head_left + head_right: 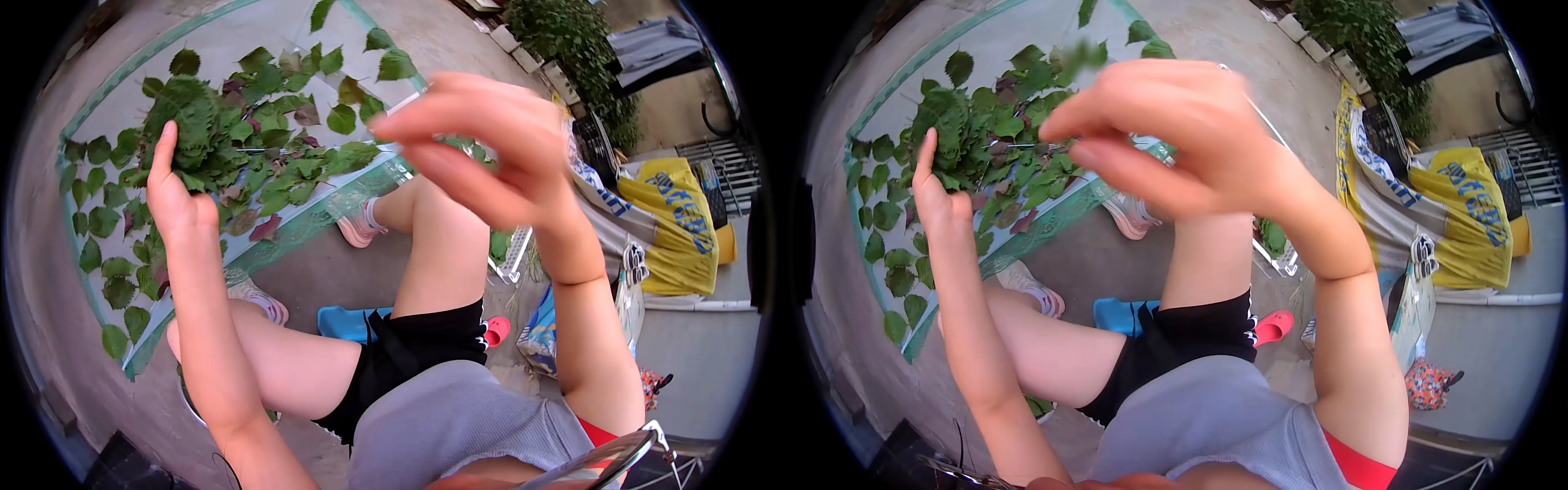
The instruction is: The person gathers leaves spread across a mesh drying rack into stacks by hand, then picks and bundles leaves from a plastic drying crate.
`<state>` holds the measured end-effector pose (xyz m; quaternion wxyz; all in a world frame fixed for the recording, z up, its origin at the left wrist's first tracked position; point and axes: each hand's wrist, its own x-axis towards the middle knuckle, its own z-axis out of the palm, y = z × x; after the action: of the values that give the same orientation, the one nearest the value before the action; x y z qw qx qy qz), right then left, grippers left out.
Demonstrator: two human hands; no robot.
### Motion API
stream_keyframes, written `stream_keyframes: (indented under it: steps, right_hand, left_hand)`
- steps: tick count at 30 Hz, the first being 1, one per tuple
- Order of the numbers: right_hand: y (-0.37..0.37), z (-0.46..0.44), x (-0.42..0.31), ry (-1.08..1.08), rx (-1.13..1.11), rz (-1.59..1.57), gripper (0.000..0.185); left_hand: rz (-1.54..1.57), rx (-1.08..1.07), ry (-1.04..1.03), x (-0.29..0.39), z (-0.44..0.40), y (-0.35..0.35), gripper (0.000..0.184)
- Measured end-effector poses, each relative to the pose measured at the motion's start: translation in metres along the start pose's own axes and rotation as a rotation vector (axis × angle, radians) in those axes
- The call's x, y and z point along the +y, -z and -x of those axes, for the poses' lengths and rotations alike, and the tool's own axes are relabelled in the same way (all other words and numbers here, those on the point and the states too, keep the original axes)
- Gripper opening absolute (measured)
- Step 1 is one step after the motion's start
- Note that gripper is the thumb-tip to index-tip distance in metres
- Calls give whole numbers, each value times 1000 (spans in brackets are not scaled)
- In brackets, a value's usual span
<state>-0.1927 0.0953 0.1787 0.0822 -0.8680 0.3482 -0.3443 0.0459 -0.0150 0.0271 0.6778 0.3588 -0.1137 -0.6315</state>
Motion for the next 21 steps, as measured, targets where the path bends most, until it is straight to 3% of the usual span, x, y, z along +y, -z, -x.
stream_keyframes:
  steps: [4,9,12,15,21]
  right_hand:
    - [63,40,-93,166,265,-52,12]
    - [94,90,-159,444,434,-152,13]
    - [100,103,-171,545,521,-213,17]
    - [107,109,-170,512,563,-321,22]
    - [105,121,-170,598,637,-304,21]
  left_hand:
    - [-43,-28,30,-14,-2,8,31]
    - [-147,0,16,-35,-1,16,33]
    - [-199,30,-12,-39,-4,20,36]
    - [-237,83,-47,-42,-4,19,36]
    - [-233,29,-16,-49,-11,17,33]
